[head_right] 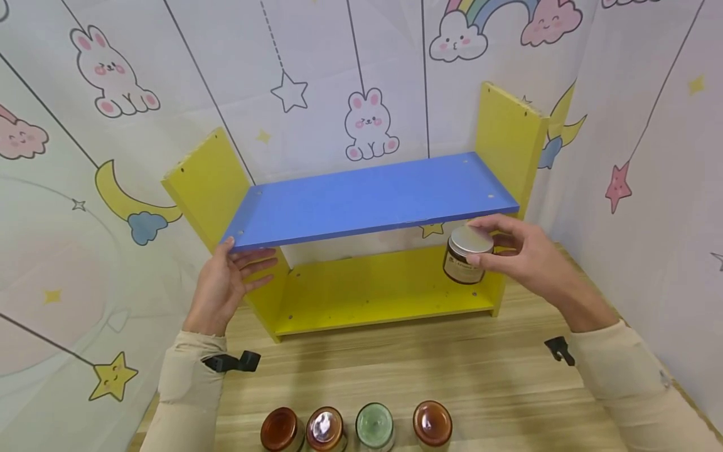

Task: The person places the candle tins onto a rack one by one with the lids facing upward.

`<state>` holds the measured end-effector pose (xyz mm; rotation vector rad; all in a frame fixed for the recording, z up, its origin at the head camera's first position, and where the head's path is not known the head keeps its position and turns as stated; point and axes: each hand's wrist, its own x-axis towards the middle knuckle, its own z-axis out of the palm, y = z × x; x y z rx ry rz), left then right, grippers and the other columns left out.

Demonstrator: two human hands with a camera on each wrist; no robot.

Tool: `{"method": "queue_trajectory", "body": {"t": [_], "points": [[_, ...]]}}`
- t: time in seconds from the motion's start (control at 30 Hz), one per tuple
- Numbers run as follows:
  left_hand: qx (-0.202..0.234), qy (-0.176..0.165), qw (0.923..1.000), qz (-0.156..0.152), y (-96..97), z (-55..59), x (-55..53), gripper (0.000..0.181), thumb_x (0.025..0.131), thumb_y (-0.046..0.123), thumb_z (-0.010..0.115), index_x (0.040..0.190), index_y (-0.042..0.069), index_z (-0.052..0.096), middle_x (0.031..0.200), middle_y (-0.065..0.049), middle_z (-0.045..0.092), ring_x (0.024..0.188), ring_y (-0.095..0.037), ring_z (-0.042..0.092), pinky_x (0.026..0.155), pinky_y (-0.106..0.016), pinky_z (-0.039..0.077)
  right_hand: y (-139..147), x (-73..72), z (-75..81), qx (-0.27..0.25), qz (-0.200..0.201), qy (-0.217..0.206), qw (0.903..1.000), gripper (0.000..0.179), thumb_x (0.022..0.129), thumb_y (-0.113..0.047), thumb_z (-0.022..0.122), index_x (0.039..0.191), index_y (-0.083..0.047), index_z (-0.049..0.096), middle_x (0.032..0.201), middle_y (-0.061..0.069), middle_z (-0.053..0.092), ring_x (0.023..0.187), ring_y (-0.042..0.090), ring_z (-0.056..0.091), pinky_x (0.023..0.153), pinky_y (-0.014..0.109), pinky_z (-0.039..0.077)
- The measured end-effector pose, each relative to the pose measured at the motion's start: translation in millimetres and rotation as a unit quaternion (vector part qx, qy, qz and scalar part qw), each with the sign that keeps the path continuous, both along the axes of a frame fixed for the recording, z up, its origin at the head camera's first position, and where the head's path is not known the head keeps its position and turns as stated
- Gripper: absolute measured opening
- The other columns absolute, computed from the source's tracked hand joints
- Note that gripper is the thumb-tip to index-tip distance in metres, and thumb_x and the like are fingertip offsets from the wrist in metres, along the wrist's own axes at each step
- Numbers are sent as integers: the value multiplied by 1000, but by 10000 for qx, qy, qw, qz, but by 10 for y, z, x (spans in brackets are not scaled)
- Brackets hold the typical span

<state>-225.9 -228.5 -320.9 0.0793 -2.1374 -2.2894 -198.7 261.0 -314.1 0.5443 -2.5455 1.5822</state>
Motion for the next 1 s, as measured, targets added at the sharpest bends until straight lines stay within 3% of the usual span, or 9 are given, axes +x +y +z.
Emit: {"method": "queue_trajectory", "body": {"t": [0.3, 1.0], "points": [[-34, -6, 10000, 17, -1, 0, 2, 61, 111, 48, 22, 150, 6, 44, 119, -3, 73, 114, -22, 69, 101, -47, 50, 2, -54, 116, 92, -33, -20, 10000, 45, 97, -16, 70, 141, -18, 57, 135, -2, 58, 115, 8, 61, 85, 18, 53], [-49, 49, 10000, -5, -2, -5, 11, 61, 111, 48, 22, 152, 7, 41, 124, -6, 71, 117, -25, 67, 101, -47, 51, -6, -189, 323, 174, -105, 90, 9998, 44, 97, -20, 71, 140, -18, 59, 131, -1, 62, 111, 11, 64, 84, 18, 52]]}}
